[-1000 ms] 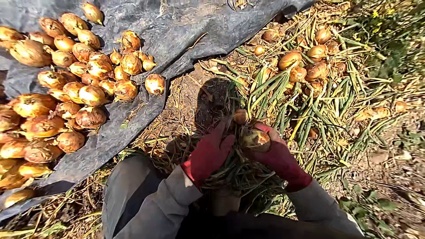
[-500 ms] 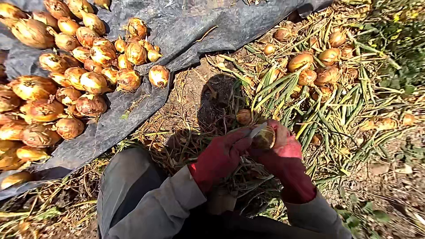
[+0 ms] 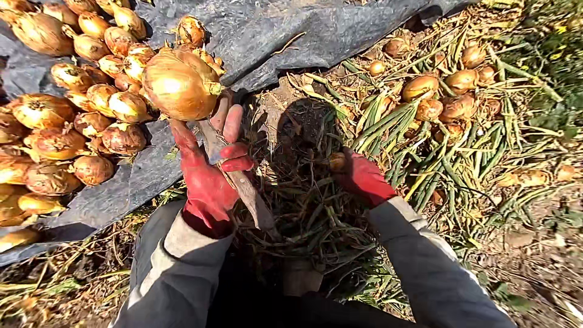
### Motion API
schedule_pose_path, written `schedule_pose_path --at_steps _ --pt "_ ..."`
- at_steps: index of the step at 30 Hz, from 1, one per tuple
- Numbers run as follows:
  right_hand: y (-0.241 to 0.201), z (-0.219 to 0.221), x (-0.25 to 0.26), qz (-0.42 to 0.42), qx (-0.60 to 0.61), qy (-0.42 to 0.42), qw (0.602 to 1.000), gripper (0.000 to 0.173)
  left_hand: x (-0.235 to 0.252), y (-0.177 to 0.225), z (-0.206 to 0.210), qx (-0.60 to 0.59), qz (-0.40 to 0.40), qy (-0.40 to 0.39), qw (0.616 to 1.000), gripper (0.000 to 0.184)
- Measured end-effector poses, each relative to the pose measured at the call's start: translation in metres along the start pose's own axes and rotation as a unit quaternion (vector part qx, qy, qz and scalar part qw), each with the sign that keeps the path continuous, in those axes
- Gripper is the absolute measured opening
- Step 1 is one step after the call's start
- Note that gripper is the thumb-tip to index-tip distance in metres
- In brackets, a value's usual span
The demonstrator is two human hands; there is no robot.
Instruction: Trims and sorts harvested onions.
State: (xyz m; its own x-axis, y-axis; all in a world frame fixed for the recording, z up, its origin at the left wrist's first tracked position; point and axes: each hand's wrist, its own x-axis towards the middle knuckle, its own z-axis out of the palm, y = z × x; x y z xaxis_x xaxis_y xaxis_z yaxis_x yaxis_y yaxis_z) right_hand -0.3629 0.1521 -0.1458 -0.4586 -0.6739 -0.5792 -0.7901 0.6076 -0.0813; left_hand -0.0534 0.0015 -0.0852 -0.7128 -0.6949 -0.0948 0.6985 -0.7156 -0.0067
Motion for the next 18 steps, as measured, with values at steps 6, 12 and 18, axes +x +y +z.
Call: schedule_pose_path --at_steps 6,12,18 --pt "0.011 0.0 -0.027 -0.023 0.251 0.051 0.966 0.036 0.003 -0.048 -0.005 0.583 -0.076 0.18 0.789 0.049" --pt "0.018 -0.024 -0.114 -0.075 0.498 -0.087 0.859 0.038 -0.003 -0.112 0.0 0.674 -0.254 0.026 0.693 0.057" --pt "0.005 -0.023 -0.137 -0.171 0.328 0.088 0.925 0.039 -0.01 -0.116 -0.008 0.744 -0.133 -0.029 0.654 0.041"
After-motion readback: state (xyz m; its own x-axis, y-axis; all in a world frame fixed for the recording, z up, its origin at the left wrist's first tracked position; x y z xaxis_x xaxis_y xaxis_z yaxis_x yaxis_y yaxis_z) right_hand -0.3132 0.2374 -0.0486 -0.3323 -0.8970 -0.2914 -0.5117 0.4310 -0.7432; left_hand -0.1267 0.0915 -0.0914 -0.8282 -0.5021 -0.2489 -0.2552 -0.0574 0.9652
